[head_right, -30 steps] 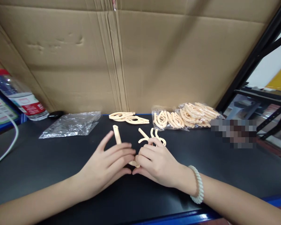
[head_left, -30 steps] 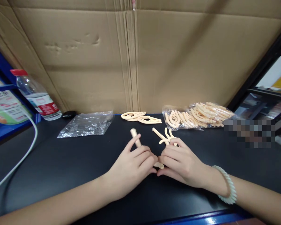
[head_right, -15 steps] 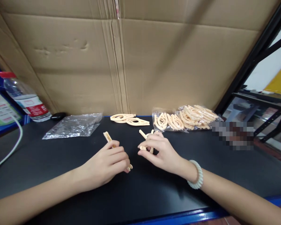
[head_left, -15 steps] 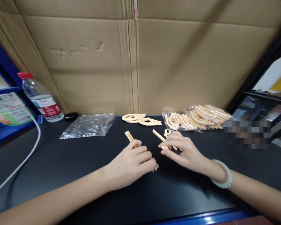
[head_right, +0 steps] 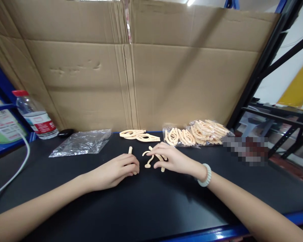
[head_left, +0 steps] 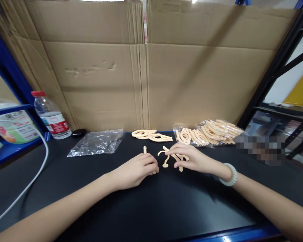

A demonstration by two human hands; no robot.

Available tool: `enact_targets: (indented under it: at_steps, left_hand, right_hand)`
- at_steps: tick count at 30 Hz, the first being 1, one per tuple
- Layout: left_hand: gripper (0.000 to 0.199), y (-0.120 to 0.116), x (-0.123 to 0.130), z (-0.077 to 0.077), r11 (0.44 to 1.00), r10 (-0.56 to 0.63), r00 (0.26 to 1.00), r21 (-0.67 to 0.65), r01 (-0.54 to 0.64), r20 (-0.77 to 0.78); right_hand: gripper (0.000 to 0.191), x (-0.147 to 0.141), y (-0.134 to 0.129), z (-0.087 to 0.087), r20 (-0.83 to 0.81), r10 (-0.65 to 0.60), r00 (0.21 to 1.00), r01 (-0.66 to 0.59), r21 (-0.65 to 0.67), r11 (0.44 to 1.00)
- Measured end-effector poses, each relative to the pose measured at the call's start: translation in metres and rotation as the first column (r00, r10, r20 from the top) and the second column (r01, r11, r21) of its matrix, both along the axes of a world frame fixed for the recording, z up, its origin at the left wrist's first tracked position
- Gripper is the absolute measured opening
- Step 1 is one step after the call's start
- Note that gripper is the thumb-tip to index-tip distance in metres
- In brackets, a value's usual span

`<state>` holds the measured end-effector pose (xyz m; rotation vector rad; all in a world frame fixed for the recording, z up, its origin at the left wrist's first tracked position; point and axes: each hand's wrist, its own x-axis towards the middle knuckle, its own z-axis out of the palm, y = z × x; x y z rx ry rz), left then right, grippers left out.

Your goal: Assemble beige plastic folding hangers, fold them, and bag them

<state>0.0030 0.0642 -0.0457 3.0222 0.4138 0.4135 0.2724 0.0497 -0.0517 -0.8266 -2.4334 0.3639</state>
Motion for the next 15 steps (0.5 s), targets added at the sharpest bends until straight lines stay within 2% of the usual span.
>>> enact_targets:
  at_steps: [2, 4, 7, 11, 13, 15]
  left_hand:
    - [0.023, -0.002, -0.001, 0.003, 0.999, -0.016, 1.0, -0.04, 0.016, 0.019]
    - [0.019, -0.001, -0.001, 0.006, 0.997, -0.02, 0.999, -0.074, 0.022, 0.037]
    - [0.014, 0.007, -0.002, 0.009, 0.997, 0.065, 0.997, -0.052, -0.063, 0.035]
    - [0.016, 0.038, 0.003, 0.012, 0.961, 0.268, 0.963, 0.069, -0.268, 0.02]
    - [0.017, 0.059, 0.011, 0.013, 0.95, 0.299, 0.954, 0.09, -0.299, 0.011]
    - [0.029, 0.081, 0.023, 0.013, 0.945, 0.313, 0.95, 0.104, -0.31, -0.016]
  right_hand:
    - [0.038, 0.01, -0.004, 0.008, 0.096, 0.033, 0.995, -0.028, -0.046, 0.999]
    - [0.025, 0.014, -0.005, 0.009, 0.164, 0.036, 0.986, -0.024, -0.071, 0.997]
    - [0.011, 0.01, -0.003, 0.003, 0.149, -0.006, 0.989, 0.013, -0.046, 0.999]
    - [0.014, 0.004, 0.002, 0.0, 0.117, -0.005, 0.993, 0.007, -0.014, 1.0]
    - [0.015, 0.004, 0.002, 0.001, 0.084, -0.024, 0.996, 0.022, 0.025, 0.999]
    - [0.015, 0.006, 0.0, 0.001, 0.026, -0.065, 0.998, 0.063, 0.076, 0.995]
